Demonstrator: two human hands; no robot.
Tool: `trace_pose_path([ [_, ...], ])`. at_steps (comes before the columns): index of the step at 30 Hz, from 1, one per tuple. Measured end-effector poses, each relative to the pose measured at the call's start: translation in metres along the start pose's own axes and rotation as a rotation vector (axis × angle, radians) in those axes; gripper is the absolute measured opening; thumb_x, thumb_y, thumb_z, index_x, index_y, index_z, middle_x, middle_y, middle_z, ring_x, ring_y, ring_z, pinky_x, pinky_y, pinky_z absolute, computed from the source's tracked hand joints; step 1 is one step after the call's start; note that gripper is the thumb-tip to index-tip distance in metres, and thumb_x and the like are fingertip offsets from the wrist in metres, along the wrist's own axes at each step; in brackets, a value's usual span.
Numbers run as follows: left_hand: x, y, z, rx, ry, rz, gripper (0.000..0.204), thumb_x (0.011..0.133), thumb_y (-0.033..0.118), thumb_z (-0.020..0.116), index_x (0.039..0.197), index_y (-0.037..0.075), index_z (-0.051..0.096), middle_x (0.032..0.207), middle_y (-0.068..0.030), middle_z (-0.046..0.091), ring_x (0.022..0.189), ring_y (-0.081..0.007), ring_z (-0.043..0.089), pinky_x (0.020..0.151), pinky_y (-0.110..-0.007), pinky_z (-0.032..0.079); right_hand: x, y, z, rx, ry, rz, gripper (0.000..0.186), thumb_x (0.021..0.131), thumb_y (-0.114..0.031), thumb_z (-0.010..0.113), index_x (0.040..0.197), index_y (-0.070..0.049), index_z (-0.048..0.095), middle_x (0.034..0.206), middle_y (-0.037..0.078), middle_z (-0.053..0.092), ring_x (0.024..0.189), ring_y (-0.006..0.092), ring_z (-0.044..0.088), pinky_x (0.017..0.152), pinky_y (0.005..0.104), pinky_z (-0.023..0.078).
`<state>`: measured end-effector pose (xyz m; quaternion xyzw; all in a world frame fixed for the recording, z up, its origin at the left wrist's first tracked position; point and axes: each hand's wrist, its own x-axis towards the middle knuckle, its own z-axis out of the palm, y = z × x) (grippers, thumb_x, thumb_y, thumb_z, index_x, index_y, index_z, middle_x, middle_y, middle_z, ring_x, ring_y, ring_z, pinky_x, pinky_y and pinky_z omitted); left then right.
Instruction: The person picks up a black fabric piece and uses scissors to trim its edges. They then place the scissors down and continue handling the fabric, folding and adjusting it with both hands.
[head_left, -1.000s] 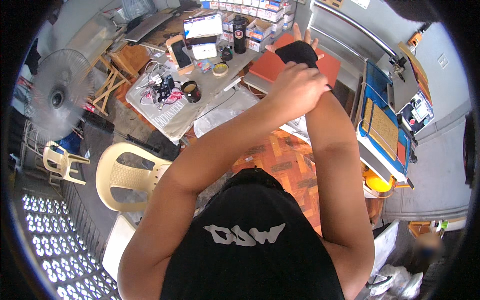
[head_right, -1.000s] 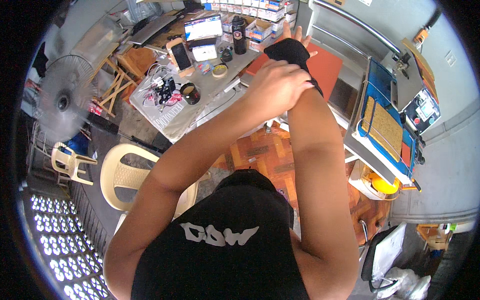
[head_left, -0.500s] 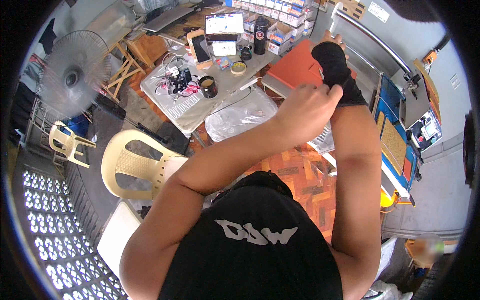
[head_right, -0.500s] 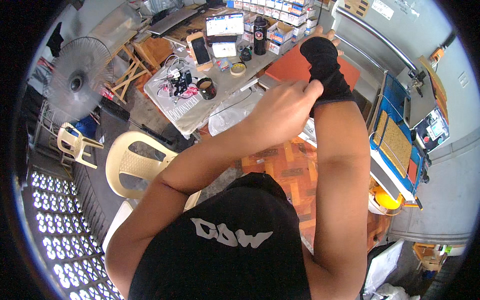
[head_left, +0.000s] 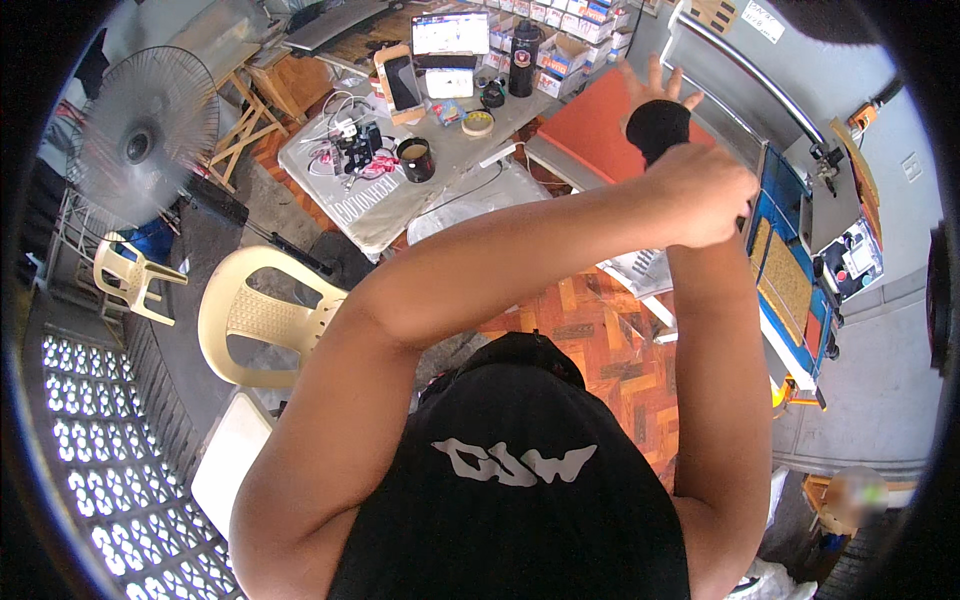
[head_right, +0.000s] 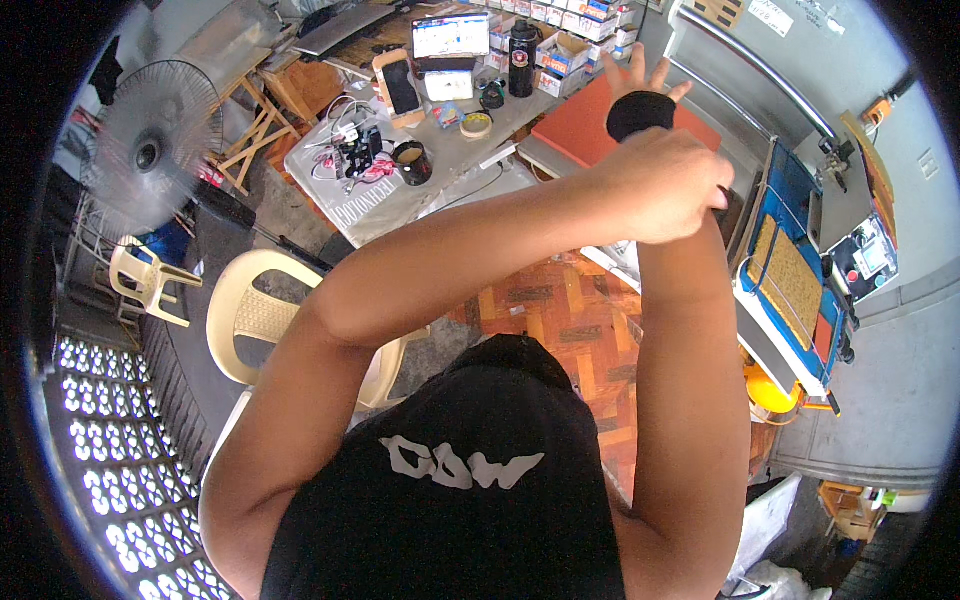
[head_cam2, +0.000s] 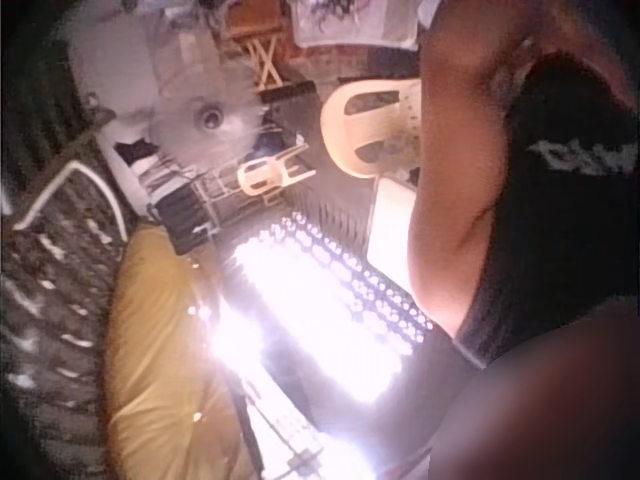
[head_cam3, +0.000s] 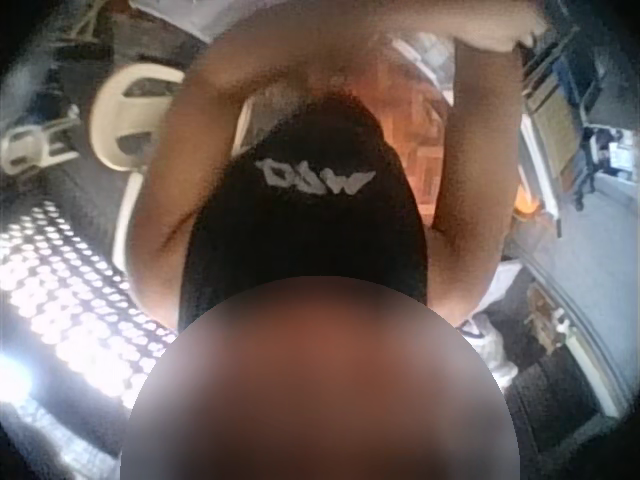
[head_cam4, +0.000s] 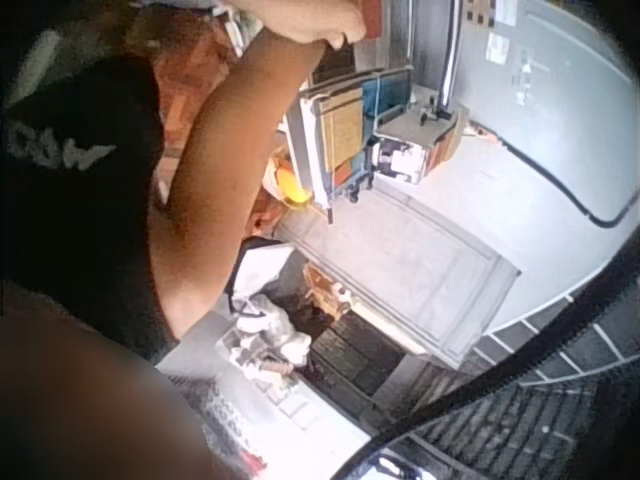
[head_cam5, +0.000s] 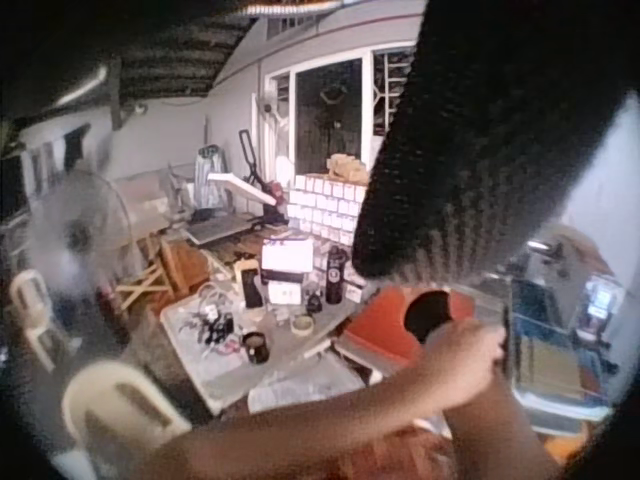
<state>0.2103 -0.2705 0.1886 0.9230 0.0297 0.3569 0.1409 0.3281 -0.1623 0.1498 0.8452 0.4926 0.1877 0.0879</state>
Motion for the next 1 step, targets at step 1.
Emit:
trace_pose_path([
  [1, 0.0042, 0.0021, 0.0055, -0.102, -0.075, -0.034, 0.019, 0.081, 0.029, 0.074, 0.075, 0.010, 0.076, 0.083, -0.0155, 0.076, 0.084, -0.0417, 0.074, 0.073, -0.052, 0.058, -0.0151, 0.0101, -0.0192, 0.045, 0.012, -0.029, 0.109, 0.079, -0.043, 0.082, 0.163, -0.033, 0.013, 0.171, 0.007, 0.010, 0.157, 0.0385, 0.007, 0.117, 0.0747, 0.015],
])
